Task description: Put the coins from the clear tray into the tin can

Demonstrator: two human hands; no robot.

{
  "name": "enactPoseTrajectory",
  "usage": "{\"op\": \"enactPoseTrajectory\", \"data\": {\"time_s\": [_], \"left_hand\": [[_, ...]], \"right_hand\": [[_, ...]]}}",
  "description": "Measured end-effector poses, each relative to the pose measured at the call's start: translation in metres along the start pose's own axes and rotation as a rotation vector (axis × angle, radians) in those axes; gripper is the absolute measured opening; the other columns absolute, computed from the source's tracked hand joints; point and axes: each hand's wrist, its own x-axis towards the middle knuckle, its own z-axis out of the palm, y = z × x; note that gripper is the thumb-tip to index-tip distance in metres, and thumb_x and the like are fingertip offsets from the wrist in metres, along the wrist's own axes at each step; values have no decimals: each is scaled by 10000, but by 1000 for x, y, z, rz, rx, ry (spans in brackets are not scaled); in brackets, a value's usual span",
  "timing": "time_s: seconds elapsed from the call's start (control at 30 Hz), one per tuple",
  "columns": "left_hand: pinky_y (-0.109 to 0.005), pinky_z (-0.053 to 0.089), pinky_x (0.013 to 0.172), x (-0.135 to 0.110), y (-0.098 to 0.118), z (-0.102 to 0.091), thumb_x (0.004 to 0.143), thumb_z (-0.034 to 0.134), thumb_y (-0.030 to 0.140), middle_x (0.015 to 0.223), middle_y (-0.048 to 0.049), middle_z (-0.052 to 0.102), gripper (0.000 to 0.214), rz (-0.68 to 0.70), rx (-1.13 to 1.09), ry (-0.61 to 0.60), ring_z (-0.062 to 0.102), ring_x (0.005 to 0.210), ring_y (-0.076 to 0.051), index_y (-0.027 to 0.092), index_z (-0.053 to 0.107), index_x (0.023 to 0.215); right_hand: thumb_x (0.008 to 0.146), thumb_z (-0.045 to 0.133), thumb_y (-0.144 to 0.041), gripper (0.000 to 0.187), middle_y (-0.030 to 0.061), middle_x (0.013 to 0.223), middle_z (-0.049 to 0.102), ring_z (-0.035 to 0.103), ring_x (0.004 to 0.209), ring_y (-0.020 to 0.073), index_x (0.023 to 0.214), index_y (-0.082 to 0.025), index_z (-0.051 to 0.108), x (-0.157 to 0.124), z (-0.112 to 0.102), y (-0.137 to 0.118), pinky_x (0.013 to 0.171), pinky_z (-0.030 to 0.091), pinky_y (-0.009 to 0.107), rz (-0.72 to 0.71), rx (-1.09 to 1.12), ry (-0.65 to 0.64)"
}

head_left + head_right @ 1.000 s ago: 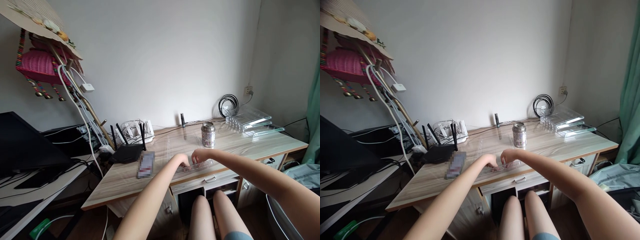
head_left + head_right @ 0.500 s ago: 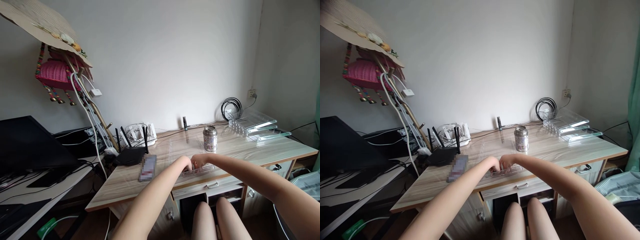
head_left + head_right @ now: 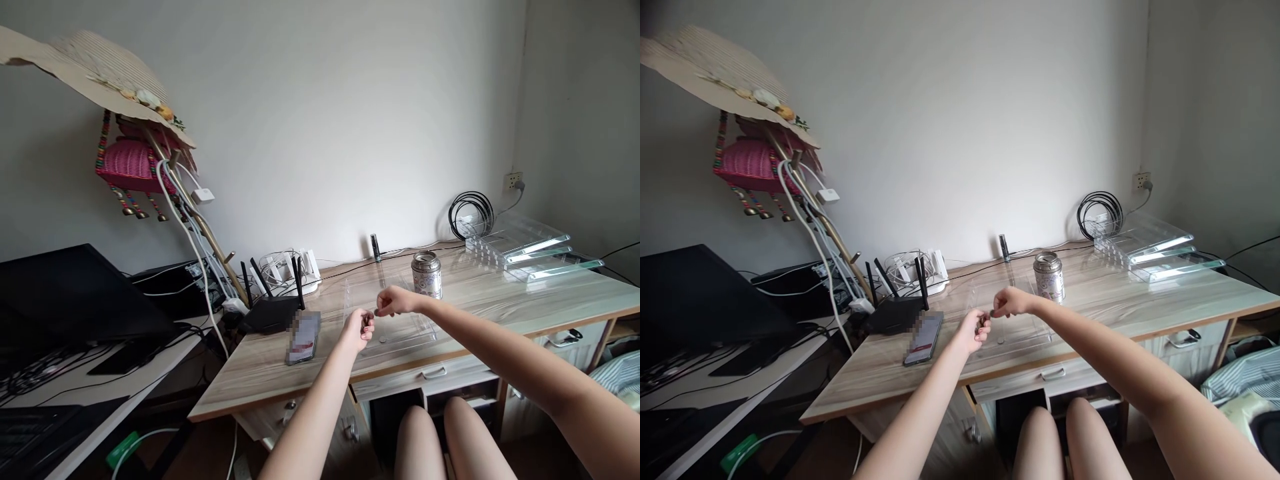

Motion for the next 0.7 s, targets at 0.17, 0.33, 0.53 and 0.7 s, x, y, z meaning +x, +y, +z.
{"op": "enactPoseTrajectory", "data": {"time_s": [0.17,0.33,0.53,0.7], "left_hand": [[-106,88,277,-8,3,3,753,412,252,541,11,411,169,-63,-532,-73,292,350,-15,145,396,624],[-102,94,272,-24,9,-27,770,418,168,511,42,374,143,-22,-749,-40,269,331,-3,143,393,631],[-151,96,273,-55,1,-49,769,405,193,440,75,248,185,163,-930,21,190,297,-23,160,379,589],[-149,106,281,-69,-19,-40,756,413,182,452,71,247,176,144,-983,2,197,310,-25,159,381,584]], "right_hand": [[695,502,-441,324,35,735,603,516,602,91,802,-145,577,12,-3,-31,504,345,180,-6,-275,264],[591,622,-342,269,24,707,611,516,587,112,799,-173,605,2,28,-4,499,330,198,121,-443,124],[590,599,-284,261,26,778,607,521,632,114,826,-174,615,1,49,22,506,351,188,151,-410,-20],[581,582,-230,239,20,764,614,521,621,104,804,-154,622,15,54,12,495,356,173,144,-377,-94]]}}
